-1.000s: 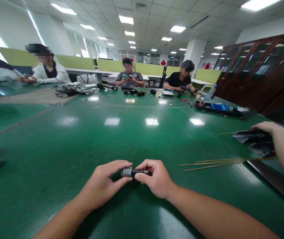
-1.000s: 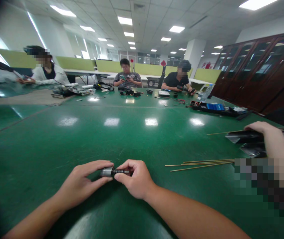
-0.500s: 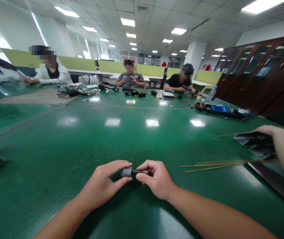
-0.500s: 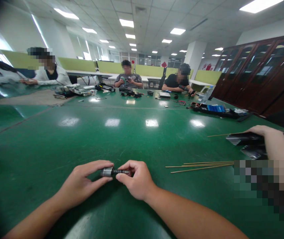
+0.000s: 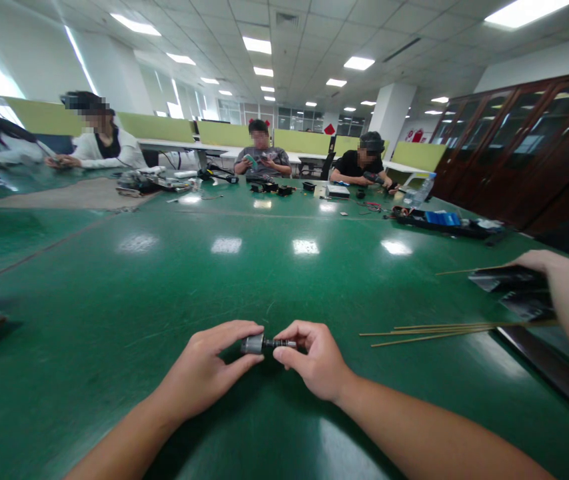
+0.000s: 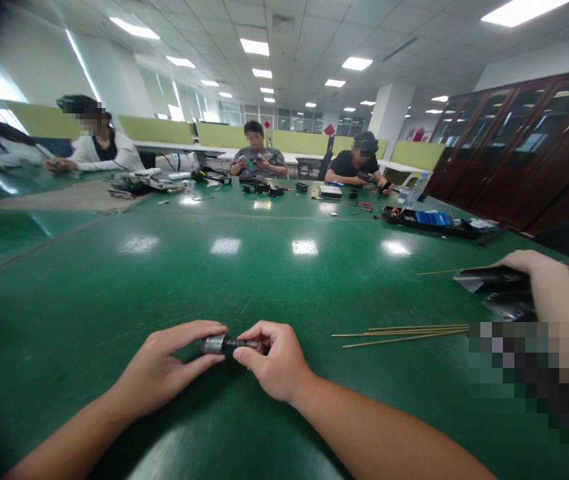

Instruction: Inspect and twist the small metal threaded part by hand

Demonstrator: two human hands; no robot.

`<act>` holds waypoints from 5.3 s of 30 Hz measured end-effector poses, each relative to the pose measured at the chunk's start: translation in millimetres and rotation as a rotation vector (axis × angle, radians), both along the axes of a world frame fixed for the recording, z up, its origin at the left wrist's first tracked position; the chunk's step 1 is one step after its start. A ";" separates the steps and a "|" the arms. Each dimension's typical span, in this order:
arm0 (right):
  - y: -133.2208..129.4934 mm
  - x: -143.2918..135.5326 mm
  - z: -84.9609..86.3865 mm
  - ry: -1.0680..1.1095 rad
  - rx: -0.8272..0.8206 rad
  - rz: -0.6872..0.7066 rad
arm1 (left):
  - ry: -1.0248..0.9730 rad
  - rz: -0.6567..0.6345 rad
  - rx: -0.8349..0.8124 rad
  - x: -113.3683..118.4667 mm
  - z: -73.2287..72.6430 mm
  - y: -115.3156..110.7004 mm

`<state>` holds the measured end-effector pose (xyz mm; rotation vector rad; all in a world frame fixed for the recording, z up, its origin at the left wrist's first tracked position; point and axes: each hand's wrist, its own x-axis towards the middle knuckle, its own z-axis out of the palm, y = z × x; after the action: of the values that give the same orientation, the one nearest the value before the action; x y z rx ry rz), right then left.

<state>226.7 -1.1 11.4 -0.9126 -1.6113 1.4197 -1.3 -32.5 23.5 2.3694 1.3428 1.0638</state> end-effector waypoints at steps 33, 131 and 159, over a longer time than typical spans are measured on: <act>0.5 0.0 -4.2 -0.021 0.011 -0.027 | 0.010 0.002 0.000 -3.4 -0.7 0.6; 0.2 2.6 0.7 0.006 0.072 -0.111 | 0.054 0.057 0.028 -19.8 -2.7 3.8; -0.9 3.6 2.8 0.003 0.100 -0.129 | 0.057 0.052 0.057 -20.7 -0.6 4.0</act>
<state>230.3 -2.0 14.2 -0.9384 -1.5776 1.2412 -21.9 -28.5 22.9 2.4350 1.4197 1.0699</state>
